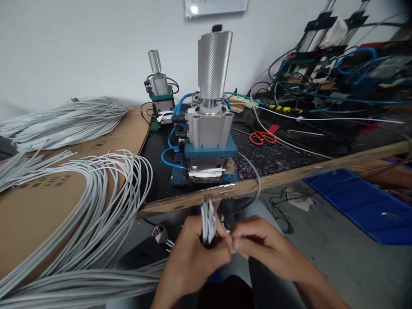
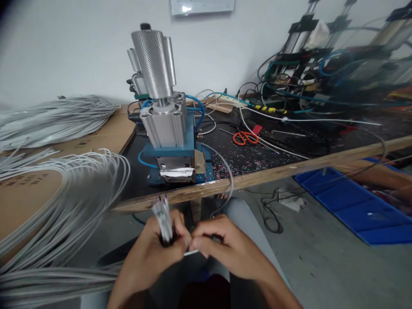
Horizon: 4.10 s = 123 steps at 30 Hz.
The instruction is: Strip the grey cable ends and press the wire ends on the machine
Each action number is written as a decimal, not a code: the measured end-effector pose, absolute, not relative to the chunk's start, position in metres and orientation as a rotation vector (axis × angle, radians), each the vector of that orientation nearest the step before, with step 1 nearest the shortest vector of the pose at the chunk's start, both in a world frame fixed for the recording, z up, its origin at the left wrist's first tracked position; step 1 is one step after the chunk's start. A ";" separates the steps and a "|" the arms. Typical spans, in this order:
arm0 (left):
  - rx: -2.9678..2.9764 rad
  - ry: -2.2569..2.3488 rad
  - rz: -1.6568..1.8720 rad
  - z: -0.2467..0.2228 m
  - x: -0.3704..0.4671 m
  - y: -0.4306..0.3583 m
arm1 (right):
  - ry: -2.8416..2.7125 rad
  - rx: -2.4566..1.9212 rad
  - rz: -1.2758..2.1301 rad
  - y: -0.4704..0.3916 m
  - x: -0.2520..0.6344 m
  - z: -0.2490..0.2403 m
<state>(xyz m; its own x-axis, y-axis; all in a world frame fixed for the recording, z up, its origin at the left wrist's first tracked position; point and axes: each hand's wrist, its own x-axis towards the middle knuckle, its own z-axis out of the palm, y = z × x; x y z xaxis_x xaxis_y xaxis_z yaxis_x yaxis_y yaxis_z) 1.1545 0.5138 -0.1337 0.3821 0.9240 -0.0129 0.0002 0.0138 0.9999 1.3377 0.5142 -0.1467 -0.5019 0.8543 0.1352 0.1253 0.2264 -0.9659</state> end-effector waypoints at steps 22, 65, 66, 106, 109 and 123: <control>0.798 1.067 1.466 -0.142 1.177 0.498 | -0.731 -0.863 1.415 0.486 1.246 -0.154; 0.908 0.866 1.442 -0.158 1.161 0.520 | -1.663 -1.079 0.878 0.505 1.308 -0.143; 0.882 0.874 1.449 -0.159 1.161 0.521 | -1.755 -1.038 0.703 0.505 1.312 -0.145; 0.955 0.668 1.948 -0.126 1.171 0.499 | -1.756 -1.003 -0.301 0.556 1.293 -0.155; 0.941 0.674 1.951 -0.122 1.176 0.498 | -1.759 -1.021 -0.299 0.558 1.292 -0.155; 0.966 0.636 1.923 -0.124 1.173 0.497 | -1.752 -1.035 -0.303 0.556 1.288 -0.152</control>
<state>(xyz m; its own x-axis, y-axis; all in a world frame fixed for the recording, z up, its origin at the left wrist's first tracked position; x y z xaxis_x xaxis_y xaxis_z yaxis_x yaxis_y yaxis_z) 1.1729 0.4973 -0.1235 -0.3226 0.8680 0.3776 -0.4716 -0.4933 0.7309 1.2883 0.5562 -0.1525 -0.0957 0.4985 0.8616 0.7593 0.5963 -0.2606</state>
